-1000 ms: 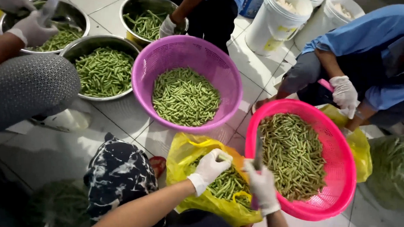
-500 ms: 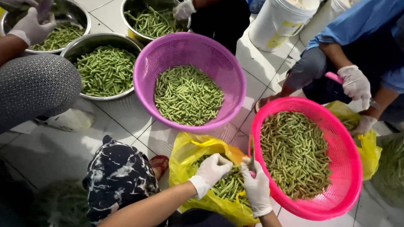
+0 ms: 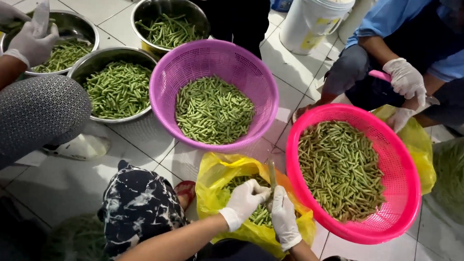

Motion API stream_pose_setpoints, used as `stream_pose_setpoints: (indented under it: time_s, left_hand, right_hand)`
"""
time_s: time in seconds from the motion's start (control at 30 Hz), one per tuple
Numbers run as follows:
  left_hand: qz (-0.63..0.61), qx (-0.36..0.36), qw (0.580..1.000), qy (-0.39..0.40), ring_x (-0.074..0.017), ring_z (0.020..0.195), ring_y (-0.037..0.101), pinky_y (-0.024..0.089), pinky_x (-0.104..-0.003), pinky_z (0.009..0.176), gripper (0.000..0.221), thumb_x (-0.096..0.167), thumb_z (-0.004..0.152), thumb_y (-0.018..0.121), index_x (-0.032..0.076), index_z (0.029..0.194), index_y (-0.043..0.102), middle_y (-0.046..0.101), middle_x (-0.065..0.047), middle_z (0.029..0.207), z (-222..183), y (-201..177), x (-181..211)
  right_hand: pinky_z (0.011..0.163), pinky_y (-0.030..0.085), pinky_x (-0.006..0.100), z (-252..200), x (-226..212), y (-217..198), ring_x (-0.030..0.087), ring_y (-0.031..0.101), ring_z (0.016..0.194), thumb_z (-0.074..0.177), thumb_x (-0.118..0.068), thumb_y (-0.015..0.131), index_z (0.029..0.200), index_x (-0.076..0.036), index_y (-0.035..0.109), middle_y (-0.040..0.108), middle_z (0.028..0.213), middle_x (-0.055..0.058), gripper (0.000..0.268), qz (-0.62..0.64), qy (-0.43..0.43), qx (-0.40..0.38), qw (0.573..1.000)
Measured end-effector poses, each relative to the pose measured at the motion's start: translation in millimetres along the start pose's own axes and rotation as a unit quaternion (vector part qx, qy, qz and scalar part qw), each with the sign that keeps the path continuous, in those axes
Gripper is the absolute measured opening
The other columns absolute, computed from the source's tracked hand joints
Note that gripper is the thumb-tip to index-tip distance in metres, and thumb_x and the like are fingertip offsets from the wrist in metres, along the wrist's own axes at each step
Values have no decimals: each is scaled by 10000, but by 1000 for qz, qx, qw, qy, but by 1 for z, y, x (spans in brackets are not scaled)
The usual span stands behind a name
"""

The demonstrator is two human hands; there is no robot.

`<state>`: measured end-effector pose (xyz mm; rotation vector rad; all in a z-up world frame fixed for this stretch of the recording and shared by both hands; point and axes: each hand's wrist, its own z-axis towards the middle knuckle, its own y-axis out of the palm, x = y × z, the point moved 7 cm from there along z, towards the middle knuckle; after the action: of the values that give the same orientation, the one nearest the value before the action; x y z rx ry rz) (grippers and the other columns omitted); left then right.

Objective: A person sitting on the floor trims the ends of green beans using a small knife and sorts them into different colored baskets.

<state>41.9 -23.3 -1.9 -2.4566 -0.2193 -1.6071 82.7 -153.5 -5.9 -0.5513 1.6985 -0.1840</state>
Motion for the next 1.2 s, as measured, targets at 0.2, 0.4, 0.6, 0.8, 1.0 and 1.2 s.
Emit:
stream_pose_setpoints:
  time_s: [0.2,0.4,0.6,0.8,1.0,1.2]
  left_hand:
    - [59,3,992,110,-146,840,658,465,-271,790,89,236,772,657,158,733,643,696,-15,828,-5,16,-7]
    - [-13,-29,976,215,-257,1002,620,487,-359,860,177,301,840,640,176,964,661,662,-51,968,4,84,111]
    - [-10,-174,941,289,-200,931,669,475,-316,934,151,225,826,596,93,881,646,703,-43,942,-13,191,196]
    - [200,-189,944,185,-365,877,649,468,-446,788,147,185,777,471,167,809,614,691,-120,894,24,191,124]
    - [399,-259,857,197,-399,1167,500,472,-483,907,741,334,774,564,34,1382,265,236,-232,1436,17,209,182]
    - [421,-184,841,286,-342,972,556,480,-454,769,460,261,759,545,55,1132,370,356,-150,1160,-43,239,216]
  right_hand:
    - [297,192,239,13,24,-1,112,296,332,929,-526,333,843,-42,559,414,516,51,541,169,227,-3,959]
    - [355,137,265,30,105,9,111,246,377,837,-494,425,737,-110,410,409,575,56,397,117,234,-71,963]
    - [406,188,293,55,157,-30,152,296,429,795,-421,444,744,-100,446,438,605,73,325,16,162,-68,984]
    - [457,240,322,72,189,-31,193,346,481,753,-349,462,750,-90,482,467,635,91,260,-47,90,-63,993]
    - [508,291,351,80,185,-37,233,396,533,711,-276,480,757,-80,518,496,665,108,205,-163,-15,-116,980]
    - [559,343,379,135,113,22,274,445,585,669,-204,498,764,-70,554,525,695,125,173,-228,-175,-139,948]
